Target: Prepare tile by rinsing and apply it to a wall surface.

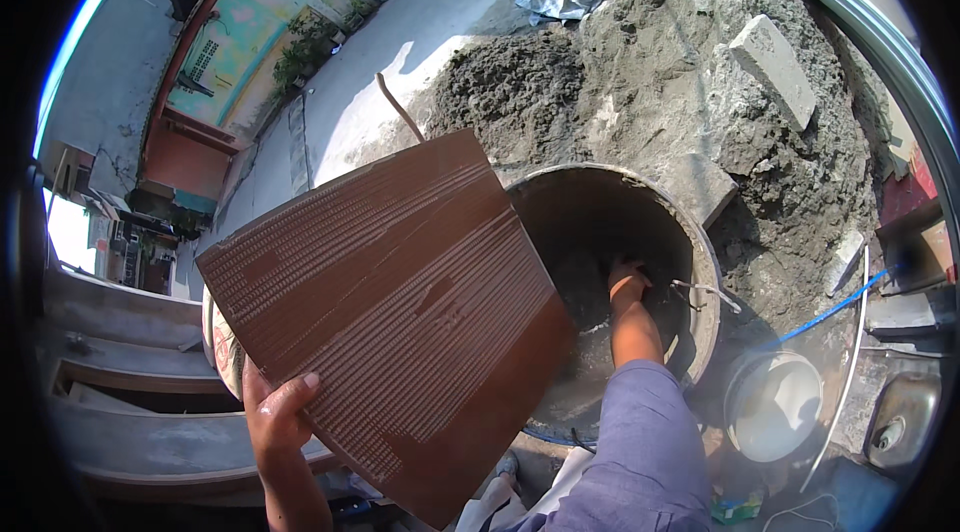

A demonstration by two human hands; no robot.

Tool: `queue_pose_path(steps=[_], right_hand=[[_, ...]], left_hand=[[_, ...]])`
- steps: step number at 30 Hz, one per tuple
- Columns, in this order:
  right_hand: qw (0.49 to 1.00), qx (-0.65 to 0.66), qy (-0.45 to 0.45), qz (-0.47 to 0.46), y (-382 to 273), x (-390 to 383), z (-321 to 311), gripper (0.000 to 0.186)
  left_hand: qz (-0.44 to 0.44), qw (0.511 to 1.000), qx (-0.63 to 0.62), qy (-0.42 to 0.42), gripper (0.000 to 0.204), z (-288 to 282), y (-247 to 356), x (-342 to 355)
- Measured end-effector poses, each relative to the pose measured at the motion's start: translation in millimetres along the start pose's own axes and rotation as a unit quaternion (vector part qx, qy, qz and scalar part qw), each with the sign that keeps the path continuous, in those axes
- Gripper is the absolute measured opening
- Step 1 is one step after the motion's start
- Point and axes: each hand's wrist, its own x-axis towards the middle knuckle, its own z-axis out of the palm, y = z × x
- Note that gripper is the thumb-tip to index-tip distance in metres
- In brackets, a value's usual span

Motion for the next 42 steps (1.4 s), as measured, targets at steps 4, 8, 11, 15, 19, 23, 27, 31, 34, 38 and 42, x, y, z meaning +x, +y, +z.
queue_pose_path(steps=[4, 8, 11, 15, 19, 23, 27, 31, 34, 38, 42], right_hand=[[0.998, 0.049, -0.016, 0.041, -21.9, 4.9, 45.7, 0.054], [0.996, -0.008, -0.059, -0.060, 3.7, 7.7, 196.6, 0.054], [0.990, 0.076, -0.049, -0.108, -41.7, 60.4, 170.7, 0.054], [0.951, 0.265, -0.092, -0.130, -83.7, 83.8, 123.0, 0.055], [0.882, 0.439, -0.144, -0.095, -66.4, 85.9, 75.9, 0.055], [0.782, 0.597, -0.180, -0.011, 8.5, 60.8, 35.9, 0.055], [0.649, 0.735, -0.183, 0.066, 106.3, 12.8, 4.5, 0.056], [0.630, 0.759, -0.158, 0.049, 104.4, -41.1, -91.3, 0.046], [0.626, 0.763, -0.153, 0.060, 119.2, -69.3, -129.4, 0.043], [0.594, 0.786, -0.087, 0.150, 142.4, -78.1, -118.9, 0.046], [0.534, 0.834, -0.022, 0.138, 180.2, -76.6, -101.5, 0.047]], left_hand=[[0.017, 0.998, 0.030, 0.046, 0.063, 1.0, -6.6, 0.9], [-0.032, 0.998, 0.052, 0.005, 0.063, -9.3, -4.4, 2.0], [-0.049, 0.998, 0.041, 0.021, 0.064, -16.6, -17.5, 3.3], [-0.066, 0.997, 0.029, 0.016, 0.064, -35.4, -21.4, -7.7], [-0.045, 0.998, -0.033, -0.021, 0.064, -54.7, -46.7, -3.8], [-0.012, 0.995, -0.053, -0.080, 0.061, -71.9, -72.2, 11.1], [-0.071, 0.980, -0.170, -0.078, 0.056, -91.3, -81.2, 7.0], [0.021, 0.990, -0.090, -0.103, 0.062, -101.2, -126.3, 32.1], [0.010, 0.984, -0.142, -0.106, 0.061, -103.0, -124.4, 31.1], [0.035, 0.986, -0.121, -0.112, 0.061, -104.0, -138.8, 26.3], [-0.016, 0.967, -0.226, -0.116, 0.066, -102.5, -148.1, 25.3]])
